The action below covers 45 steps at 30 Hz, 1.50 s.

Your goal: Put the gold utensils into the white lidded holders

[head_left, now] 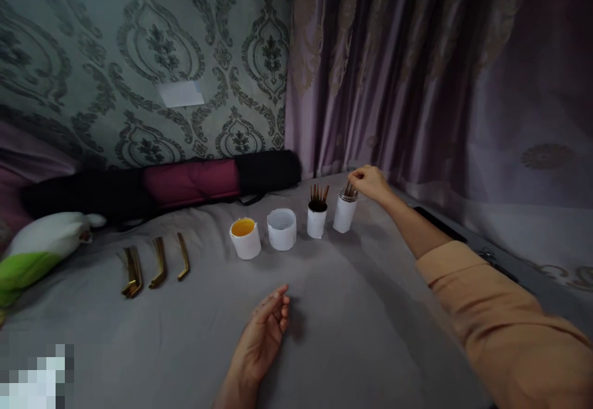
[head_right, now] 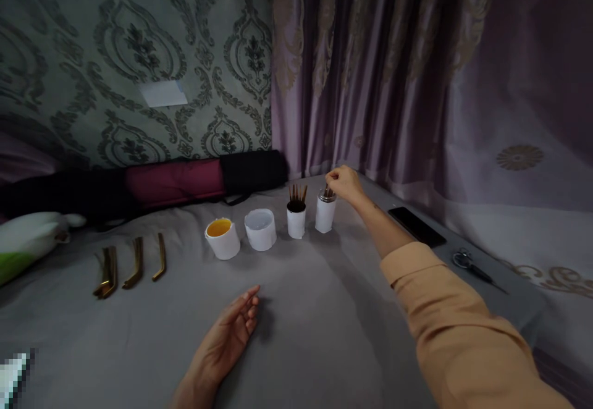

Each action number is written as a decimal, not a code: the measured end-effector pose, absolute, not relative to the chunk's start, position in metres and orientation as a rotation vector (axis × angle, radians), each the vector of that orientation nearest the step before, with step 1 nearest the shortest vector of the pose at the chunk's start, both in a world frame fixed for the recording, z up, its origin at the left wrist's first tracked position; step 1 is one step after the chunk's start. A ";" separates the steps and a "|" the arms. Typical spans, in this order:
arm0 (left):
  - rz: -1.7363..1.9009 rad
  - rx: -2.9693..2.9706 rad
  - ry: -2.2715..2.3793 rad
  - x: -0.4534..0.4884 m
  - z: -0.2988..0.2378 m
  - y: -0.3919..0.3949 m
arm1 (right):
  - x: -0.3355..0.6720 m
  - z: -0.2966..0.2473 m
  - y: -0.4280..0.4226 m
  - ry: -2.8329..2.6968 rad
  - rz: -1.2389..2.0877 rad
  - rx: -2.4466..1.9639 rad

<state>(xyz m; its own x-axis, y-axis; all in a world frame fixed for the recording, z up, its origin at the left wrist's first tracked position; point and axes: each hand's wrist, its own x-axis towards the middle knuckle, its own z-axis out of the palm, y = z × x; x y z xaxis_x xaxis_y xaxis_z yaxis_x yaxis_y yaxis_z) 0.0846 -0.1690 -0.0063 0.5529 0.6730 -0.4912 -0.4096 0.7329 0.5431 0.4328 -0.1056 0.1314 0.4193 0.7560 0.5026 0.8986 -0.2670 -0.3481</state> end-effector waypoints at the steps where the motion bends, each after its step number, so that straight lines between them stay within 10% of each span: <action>1: 0.657 0.390 0.743 0.085 -0.006 -0.169 | 0.433 0.133 -0.106 -1.368 -0.335 -2.079; 45: 0.665 0.386 0.737 0.084 -0.006 -0.170 | 0.448 0.122 -0.125 -1.178 -0.068 -2.042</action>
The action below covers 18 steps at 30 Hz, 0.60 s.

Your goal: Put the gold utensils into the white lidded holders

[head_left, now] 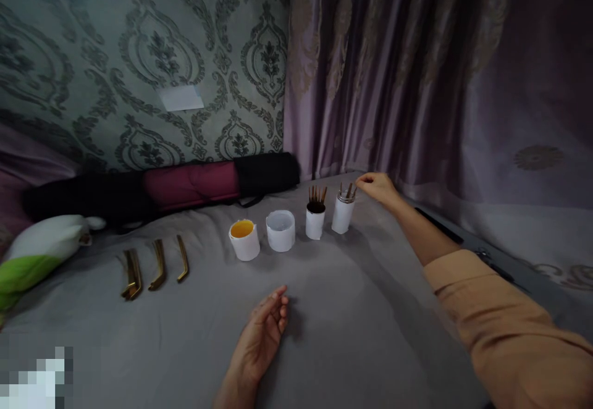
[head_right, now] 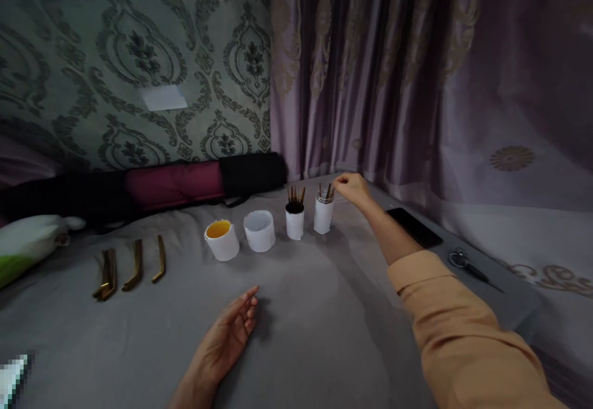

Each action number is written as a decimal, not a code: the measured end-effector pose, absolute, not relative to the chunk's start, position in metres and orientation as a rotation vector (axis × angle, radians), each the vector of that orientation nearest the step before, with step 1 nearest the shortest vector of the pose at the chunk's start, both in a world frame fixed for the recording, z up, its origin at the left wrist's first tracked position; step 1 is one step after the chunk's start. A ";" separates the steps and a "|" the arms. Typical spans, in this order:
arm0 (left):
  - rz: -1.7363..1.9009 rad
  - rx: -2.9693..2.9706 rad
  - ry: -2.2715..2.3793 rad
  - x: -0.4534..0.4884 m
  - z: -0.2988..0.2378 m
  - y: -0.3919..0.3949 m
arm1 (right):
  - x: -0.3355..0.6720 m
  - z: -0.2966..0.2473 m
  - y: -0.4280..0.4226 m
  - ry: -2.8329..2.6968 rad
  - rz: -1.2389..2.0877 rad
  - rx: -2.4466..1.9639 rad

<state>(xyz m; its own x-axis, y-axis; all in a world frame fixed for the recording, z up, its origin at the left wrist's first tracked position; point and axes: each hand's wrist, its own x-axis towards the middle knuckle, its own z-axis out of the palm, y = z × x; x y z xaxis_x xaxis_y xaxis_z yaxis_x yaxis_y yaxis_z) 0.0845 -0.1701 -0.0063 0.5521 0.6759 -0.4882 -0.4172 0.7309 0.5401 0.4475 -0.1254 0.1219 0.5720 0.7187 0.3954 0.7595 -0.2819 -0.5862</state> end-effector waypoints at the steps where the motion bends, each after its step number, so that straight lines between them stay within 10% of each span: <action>1: 0.667 0.387 0.741 0.085 -0.006 -0.170 | 0.447 0.122 -0.126 -1.173 -0.067 -2.036; 18: 0.669 0.388 0.722 0.084 -0.007 -0.170 | 0.432 0.124 -0.134 -1.011 0.050 -1.818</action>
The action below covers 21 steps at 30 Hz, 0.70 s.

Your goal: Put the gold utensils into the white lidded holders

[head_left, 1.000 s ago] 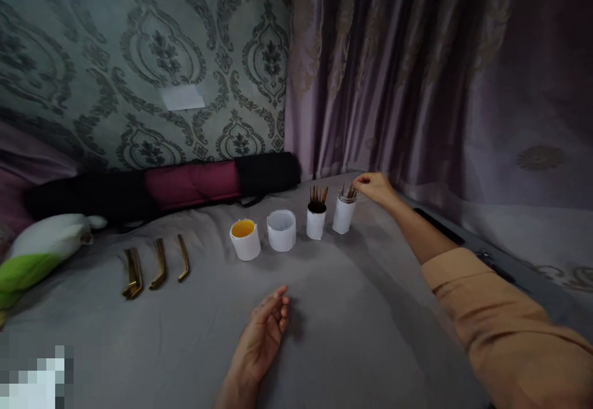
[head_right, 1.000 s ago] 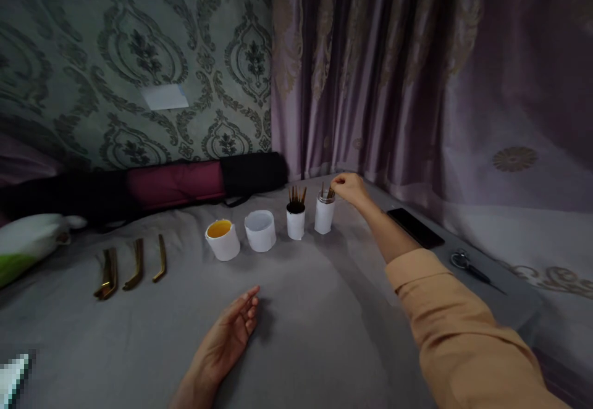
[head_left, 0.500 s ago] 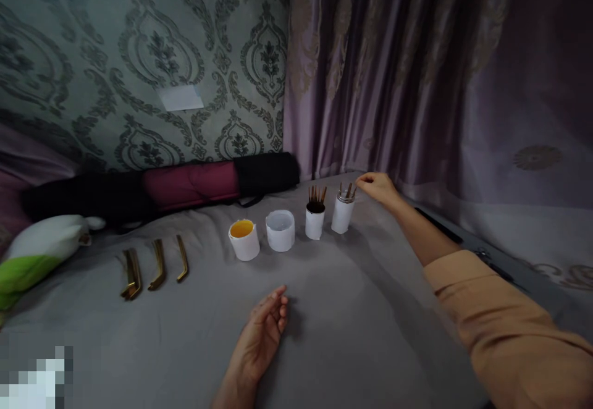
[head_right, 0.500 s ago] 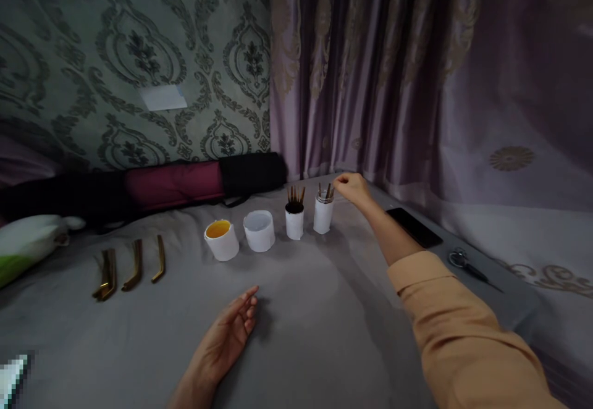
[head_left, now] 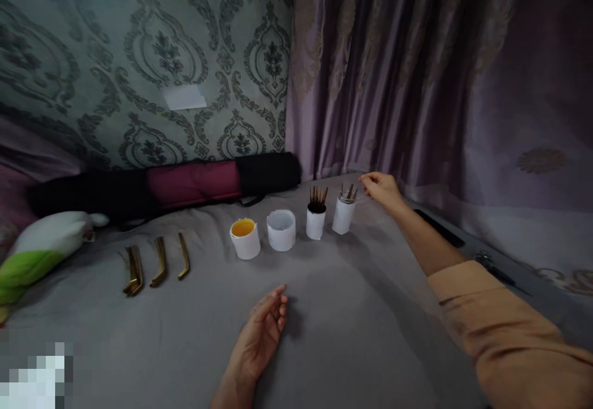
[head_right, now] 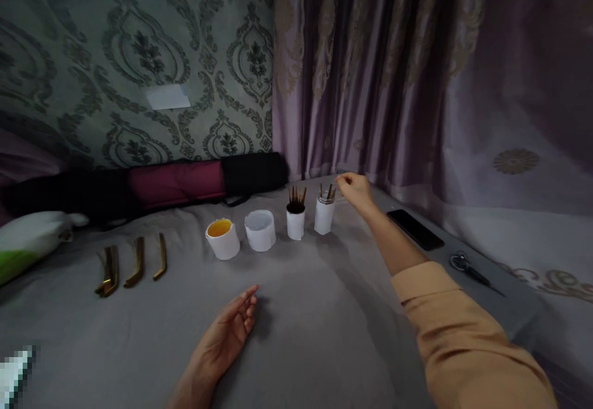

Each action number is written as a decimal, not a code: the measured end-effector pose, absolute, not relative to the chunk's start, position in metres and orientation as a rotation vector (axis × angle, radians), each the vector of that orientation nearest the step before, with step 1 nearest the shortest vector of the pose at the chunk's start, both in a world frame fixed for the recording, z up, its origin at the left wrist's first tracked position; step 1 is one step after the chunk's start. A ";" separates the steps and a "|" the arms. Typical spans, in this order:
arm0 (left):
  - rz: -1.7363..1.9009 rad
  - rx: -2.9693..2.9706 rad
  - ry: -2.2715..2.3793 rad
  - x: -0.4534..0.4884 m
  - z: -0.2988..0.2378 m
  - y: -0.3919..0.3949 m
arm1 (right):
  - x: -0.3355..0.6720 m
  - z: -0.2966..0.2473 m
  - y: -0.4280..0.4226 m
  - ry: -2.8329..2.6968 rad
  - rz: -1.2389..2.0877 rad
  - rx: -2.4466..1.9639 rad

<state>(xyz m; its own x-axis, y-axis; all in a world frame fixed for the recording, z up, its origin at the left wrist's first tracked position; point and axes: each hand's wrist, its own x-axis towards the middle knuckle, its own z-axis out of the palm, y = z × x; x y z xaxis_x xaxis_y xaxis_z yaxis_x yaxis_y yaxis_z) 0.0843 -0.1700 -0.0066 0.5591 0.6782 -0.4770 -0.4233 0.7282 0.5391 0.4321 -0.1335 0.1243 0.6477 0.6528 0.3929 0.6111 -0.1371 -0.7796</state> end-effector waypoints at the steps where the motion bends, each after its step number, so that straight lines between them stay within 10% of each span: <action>1: 0.667 0.388 0.721 0.084 -0.007 -0.170 | 0.430 0.125 -0.135 -0.990 0.072 -1.808; 21: 0.682 0.386 0.707 0.083 -0.011 -0.170 | 0.397 0.115 -0.160 -0.845 0.330 -1.598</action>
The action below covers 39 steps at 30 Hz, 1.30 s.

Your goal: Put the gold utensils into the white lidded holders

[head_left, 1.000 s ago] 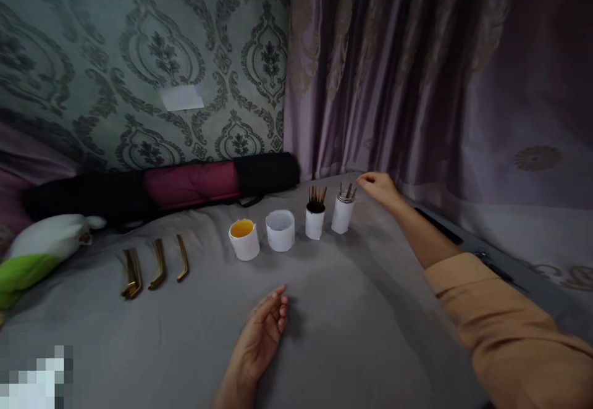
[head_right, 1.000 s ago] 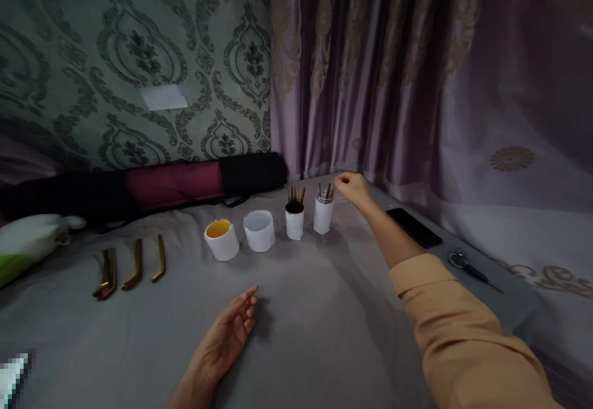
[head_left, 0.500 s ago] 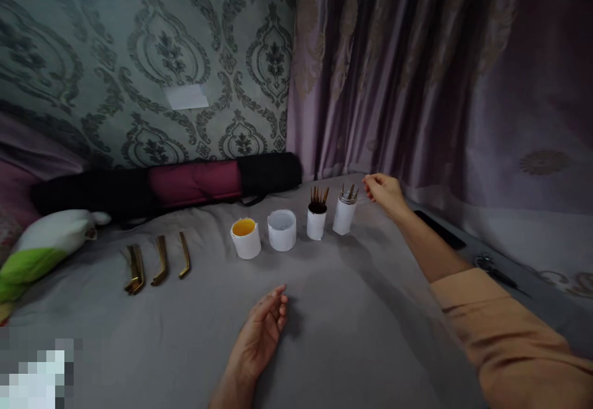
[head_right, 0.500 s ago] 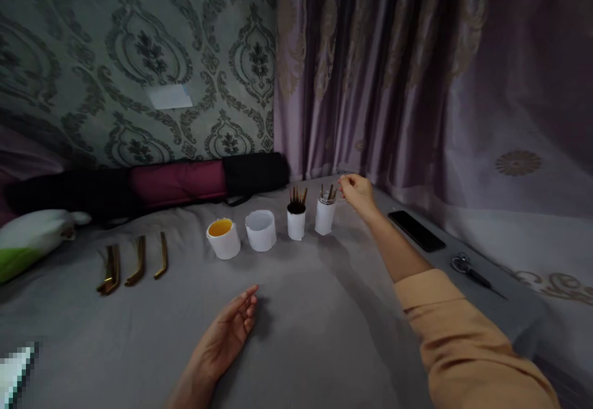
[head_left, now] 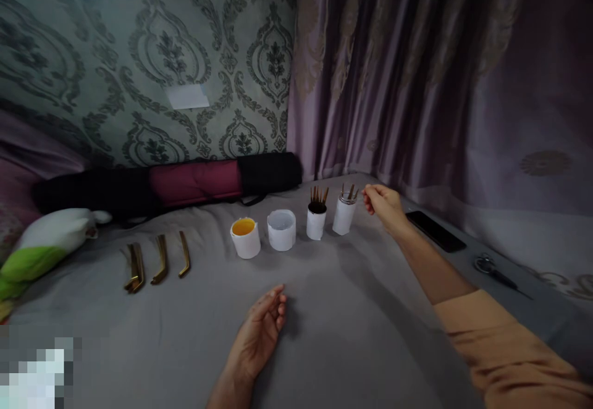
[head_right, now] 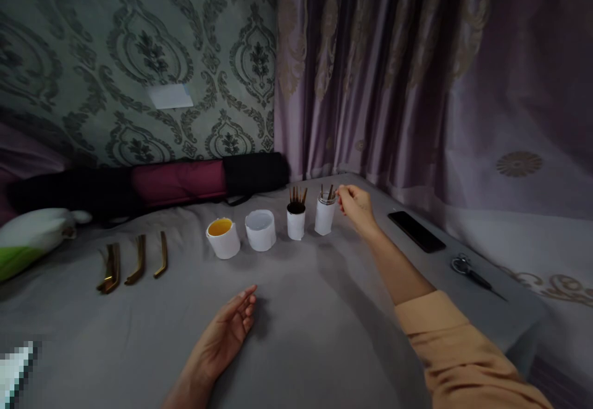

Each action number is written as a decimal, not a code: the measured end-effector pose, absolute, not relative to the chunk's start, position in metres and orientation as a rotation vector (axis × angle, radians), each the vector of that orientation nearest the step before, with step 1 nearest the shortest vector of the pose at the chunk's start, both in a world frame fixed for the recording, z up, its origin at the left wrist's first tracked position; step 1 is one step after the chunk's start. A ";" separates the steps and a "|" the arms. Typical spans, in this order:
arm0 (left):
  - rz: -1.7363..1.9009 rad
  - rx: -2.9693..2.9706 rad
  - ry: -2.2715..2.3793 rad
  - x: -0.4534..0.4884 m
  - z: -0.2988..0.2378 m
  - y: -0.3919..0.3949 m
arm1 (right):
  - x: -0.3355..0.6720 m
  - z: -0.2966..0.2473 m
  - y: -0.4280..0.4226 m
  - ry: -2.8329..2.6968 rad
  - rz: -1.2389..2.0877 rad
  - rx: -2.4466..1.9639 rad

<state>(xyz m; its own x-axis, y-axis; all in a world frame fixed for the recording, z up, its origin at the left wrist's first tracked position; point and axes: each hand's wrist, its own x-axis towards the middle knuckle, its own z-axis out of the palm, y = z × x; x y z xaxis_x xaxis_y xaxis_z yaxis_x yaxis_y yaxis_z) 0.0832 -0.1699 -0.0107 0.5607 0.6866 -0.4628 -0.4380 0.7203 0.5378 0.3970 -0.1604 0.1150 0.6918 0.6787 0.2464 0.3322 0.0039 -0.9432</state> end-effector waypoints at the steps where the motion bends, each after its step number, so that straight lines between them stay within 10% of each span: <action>1: 0.683 0.388 0.710 0.083 -0.011 -0.170 | 0.394 0.112 -0.162 -0.842 0.349 -1.587; 39: 0.729 0.397 0.639 0.085 -0.012 -0.169 | 0.250 -0.017 -0.153 -1.032 0.805 -1.645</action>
